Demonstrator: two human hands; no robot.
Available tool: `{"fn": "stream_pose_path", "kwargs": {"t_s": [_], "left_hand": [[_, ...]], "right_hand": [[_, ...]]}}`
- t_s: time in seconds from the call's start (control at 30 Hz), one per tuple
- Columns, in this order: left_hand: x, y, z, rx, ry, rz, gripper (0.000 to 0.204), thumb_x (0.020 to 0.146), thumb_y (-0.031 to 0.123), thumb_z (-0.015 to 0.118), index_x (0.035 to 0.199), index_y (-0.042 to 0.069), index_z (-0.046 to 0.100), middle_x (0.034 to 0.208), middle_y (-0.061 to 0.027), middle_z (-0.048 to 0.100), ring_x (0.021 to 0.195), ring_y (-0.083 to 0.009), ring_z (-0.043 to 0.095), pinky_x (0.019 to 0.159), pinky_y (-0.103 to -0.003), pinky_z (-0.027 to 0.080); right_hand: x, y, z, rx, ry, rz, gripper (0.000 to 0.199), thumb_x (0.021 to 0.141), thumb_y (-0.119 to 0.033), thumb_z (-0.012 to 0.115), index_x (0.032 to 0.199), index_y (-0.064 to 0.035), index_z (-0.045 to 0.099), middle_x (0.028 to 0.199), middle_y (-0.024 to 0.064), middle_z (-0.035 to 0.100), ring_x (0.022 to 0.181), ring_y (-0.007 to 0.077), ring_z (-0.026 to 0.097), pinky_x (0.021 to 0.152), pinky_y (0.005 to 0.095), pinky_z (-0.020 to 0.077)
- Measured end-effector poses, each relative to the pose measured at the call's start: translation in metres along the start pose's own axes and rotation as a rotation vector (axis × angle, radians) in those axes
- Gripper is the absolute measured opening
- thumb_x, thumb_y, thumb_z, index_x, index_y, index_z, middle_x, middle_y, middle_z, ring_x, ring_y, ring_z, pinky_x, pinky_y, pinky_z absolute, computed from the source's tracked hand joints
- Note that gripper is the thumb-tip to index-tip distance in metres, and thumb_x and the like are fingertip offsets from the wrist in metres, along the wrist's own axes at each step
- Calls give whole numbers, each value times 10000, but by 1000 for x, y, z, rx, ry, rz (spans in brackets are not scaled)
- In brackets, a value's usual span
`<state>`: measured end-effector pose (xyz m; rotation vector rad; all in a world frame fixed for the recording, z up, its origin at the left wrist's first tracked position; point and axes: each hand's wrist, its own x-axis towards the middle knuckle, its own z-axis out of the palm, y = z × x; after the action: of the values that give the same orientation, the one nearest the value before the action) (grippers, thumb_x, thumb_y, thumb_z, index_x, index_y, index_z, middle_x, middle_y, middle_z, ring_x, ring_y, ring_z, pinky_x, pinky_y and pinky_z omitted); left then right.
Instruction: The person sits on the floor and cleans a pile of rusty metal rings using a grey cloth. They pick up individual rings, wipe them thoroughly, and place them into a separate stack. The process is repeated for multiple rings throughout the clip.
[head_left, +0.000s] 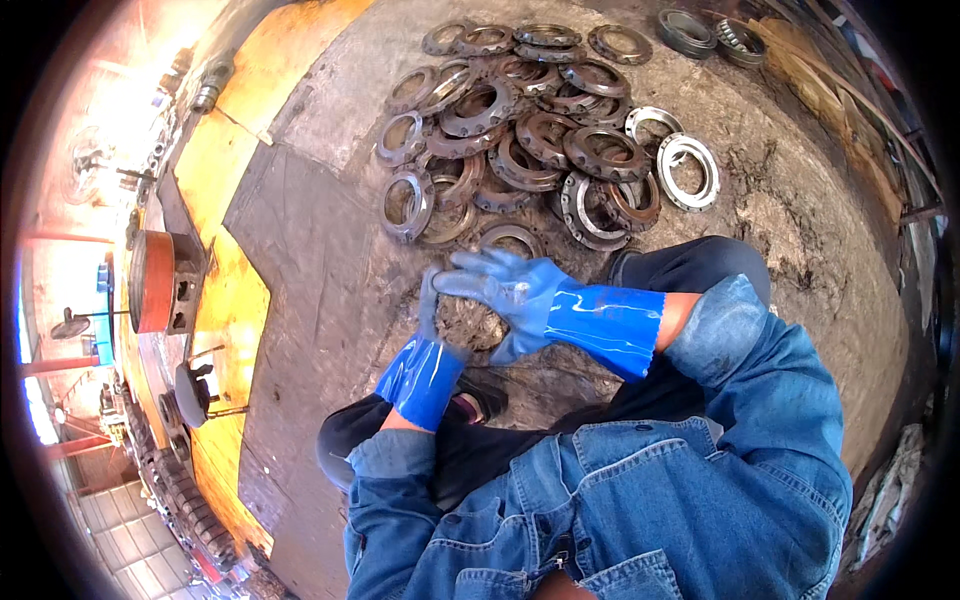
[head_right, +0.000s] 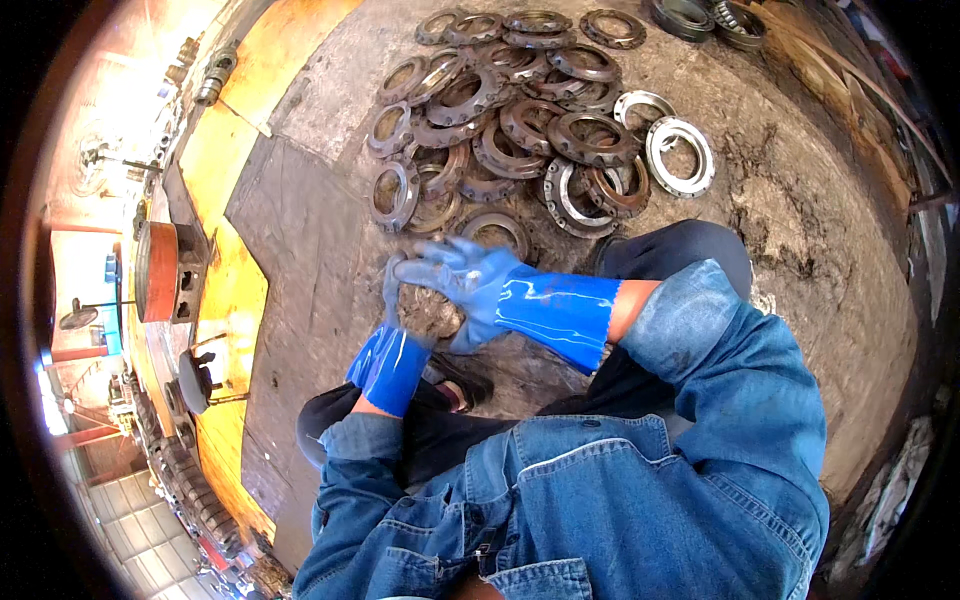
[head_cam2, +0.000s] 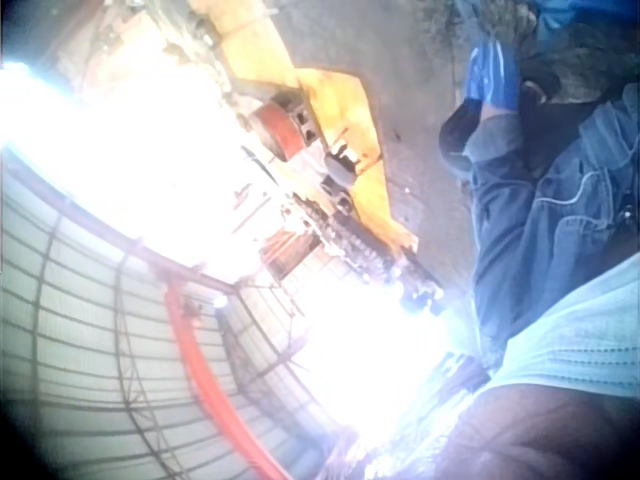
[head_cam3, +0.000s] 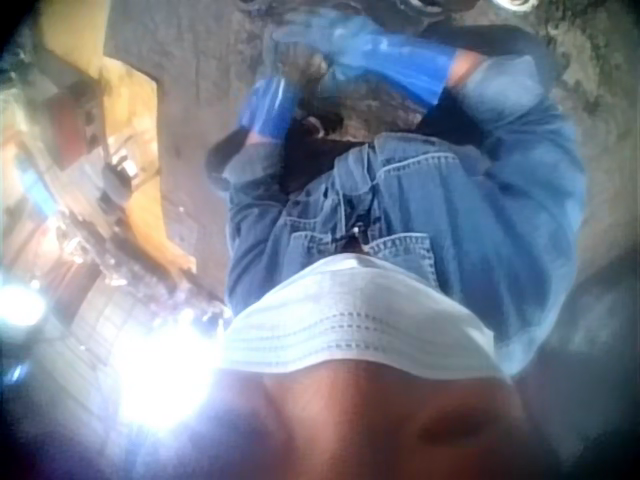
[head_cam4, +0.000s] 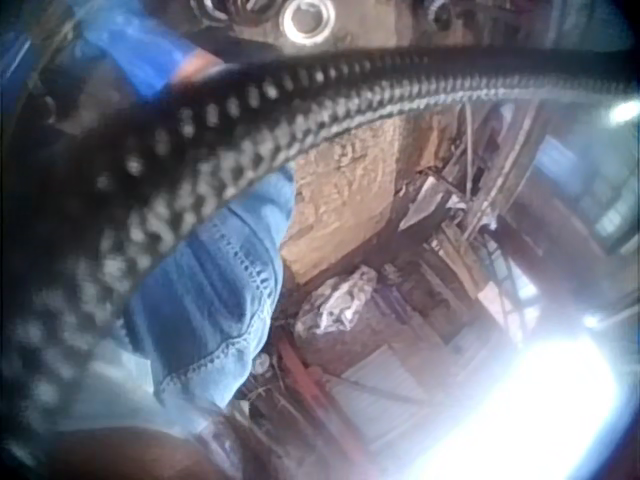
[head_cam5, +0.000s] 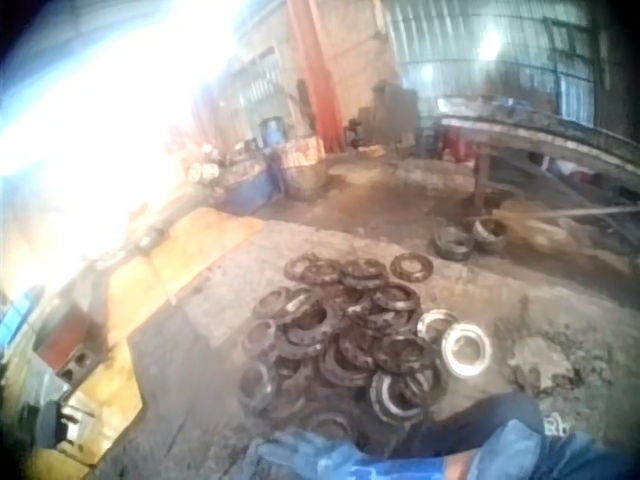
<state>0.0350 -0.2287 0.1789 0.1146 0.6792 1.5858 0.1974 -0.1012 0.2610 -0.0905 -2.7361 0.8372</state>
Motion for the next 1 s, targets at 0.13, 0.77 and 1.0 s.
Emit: {"fn": "stream_pose_path", "kwargs": {"t_s": [0.13, 0.77, 1.0], "left_hand": [[-2, 6, 50, -162, 27, -183, 567, 961, 492, 363, 1349, 95, 475, 1371, -125, 505, 1258, -301, 495, 1052, -492, 401], [96, -79, -88, 2017, 250, -342, 590, 702, 335, 727, 1206, 66, 581, 1128, -184, 657, 1061, -365, 622, 912, -416, 498], [156, -135, -123, 2252, 115, -219, 380, 763, 246, 709, 1105, 126, 597, 1049, -166, 680, 977, -366, 651, 828, -449, 523]], "right_hand": [[9, 0, -18, 93, -205, 186, 947, 664, -467, 803, 1445, -207, 333, 1441, 62, 450, 1291, 300, 473, 1048, 406, 432], [-43, 34, -171, 831, 702, 726, 812, 854, -80, 685, 1471, -3, 162, 1279, 284, 543, 1217, 328, 543, 985, 366, 500], [-48, 50, -145, 953, 683, 895, 833, 837, -120, 712, 1466, 8, 181, 1266, 267, 559, 1197, 319, 558, 992, 371, 491]]}}
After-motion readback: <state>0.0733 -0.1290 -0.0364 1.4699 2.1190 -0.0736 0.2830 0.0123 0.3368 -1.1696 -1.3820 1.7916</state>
